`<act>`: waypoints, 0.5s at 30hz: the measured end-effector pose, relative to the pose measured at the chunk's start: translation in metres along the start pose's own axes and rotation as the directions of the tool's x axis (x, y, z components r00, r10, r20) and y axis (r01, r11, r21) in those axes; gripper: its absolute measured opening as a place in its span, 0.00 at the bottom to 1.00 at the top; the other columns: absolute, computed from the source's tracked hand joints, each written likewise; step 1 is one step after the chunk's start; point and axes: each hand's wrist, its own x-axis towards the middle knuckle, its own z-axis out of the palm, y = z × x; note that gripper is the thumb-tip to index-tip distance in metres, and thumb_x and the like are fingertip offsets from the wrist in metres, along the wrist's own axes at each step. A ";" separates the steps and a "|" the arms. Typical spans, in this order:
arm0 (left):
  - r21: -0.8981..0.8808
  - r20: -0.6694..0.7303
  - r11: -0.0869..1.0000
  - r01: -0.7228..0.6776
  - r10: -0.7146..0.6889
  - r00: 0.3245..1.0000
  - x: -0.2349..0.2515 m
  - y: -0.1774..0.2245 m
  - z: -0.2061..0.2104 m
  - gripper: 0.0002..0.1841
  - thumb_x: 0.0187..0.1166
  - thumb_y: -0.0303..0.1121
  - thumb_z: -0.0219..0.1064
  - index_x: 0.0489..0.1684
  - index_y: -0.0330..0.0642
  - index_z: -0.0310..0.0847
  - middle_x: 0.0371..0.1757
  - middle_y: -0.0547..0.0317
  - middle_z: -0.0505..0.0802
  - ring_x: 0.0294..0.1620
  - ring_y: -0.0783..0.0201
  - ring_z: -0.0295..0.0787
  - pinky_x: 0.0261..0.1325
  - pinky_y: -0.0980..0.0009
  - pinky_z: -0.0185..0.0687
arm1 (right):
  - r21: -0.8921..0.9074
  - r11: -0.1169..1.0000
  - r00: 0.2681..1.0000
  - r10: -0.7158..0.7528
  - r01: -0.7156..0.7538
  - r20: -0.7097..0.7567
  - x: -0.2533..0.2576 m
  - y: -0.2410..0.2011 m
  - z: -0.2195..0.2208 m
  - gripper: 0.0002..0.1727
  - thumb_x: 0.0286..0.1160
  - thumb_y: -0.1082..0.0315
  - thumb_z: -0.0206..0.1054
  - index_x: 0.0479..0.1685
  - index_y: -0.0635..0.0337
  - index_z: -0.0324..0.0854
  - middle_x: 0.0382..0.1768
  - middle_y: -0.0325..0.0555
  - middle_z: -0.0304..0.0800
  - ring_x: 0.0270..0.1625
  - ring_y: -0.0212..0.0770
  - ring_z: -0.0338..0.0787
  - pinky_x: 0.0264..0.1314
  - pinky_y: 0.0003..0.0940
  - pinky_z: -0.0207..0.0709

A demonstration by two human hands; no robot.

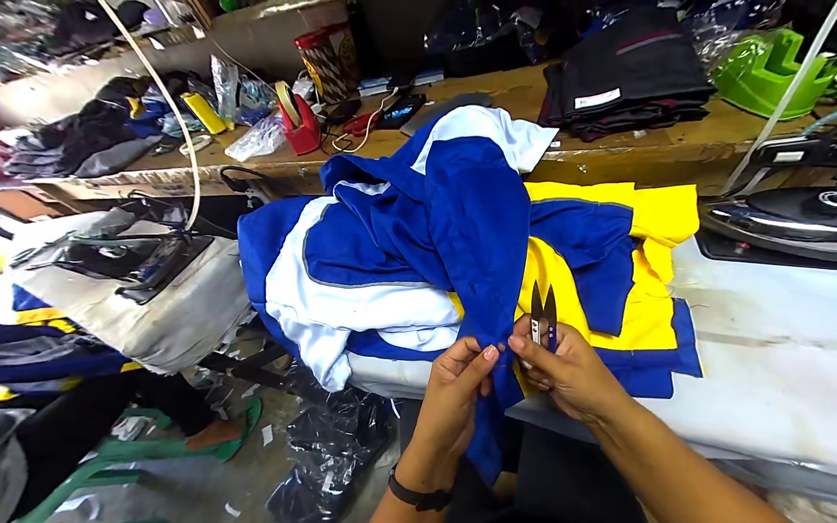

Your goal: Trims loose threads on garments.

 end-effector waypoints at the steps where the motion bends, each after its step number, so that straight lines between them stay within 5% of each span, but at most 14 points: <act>1: -0.007 -0.002 0.999 0.038 -0.038 0.999 0.000 0.001 0.000 0.08 0.82 0.25 0.63 0.38 0.39 0.89 0.32 0.63 0.92 0.27 0.79 0.83 0.30 0.84 0.78 | -0.030 0.999 0.999 -0.014 0.013 -0.031 -0.002 0.001 0.002 0.04 0.80 0.73 0.65 0.37 0.53 0.81 0.20 0.25 0.77 0.16 0.17 0.69 0.18 0.12 0.62; 4: -0.154 -0.026 0.972 0.177 -0.183 0.983 -0.001 0.005 0.003 0.09 0.84 0.24 0.60 0.39 0.38 0.88 0.26 0.63 0.89 0.22 0.79 0.81 0.27 0.85 0.77 | -0.162 0.982 0.983 -0.120 0.098 -0.136 -0.003 0.009 0.008 0.04 0.77 0.73 0.68 0.36 0.53 0.80 0.19 0.24 0.77 0.16 0.17 0.69 0.18 0.12 0.61; 8: -0.325 -0.091 0.921 0.216 -0.258 0.962 -0.002 0.009 0.008 0.10 0.87 0.21 0.56 0.43 0.34 0.85 0.36 0.51 0.97 0.33 0.67 0.96 0.41 0.76 0.92 | -0.445 0.856 0.928 -0.351 0.263 -0.125 -0.003 0.016 0.006 0.07 0.71 0.71 0.71 0.42 0.59 0.78 0.20 0.24 0.73 0.20 0.16 0.69 0.24 0.10 0.63; 11: -0.147 -0.193 0.980 0.132 -0.159 0.968 -0.005 0.009 0.013 0.10 0.85 0.19 0.56 0.42 0.31 0.86 0.42 0.48 0.97 0.40 0.64 0.98 0.48 0.72 0.93 | -0.684 0.612 0.833 -0.553 0.397 -0.012 -0.005 0.011 -0.002 0.11 0.70 0.70 0.68 0.47 0.66 0.85 0.30 0.33 0.82 0.28 0.15 0.74 0.30 0.08 0.67; 15: 0.115 -0.177 0.992 -0.053 0.073 0.982 -0.006 0.002 0.016 0.10 0.80 0.17 0.60 0.40 0.29 0.90 0.40 0.52 0.97 0.42 0.65 0.96 0.54 0.70 0.92 | -0.818 0.374 0.764 -0.634 0.436 0.117 -0.005 0.009 -0.007 0.11 0.73 0.64 0.71 0.44 0.62 0.93 0.31 0.37 0.85 0.31 0.18 0.77 0.32 0.09 0.69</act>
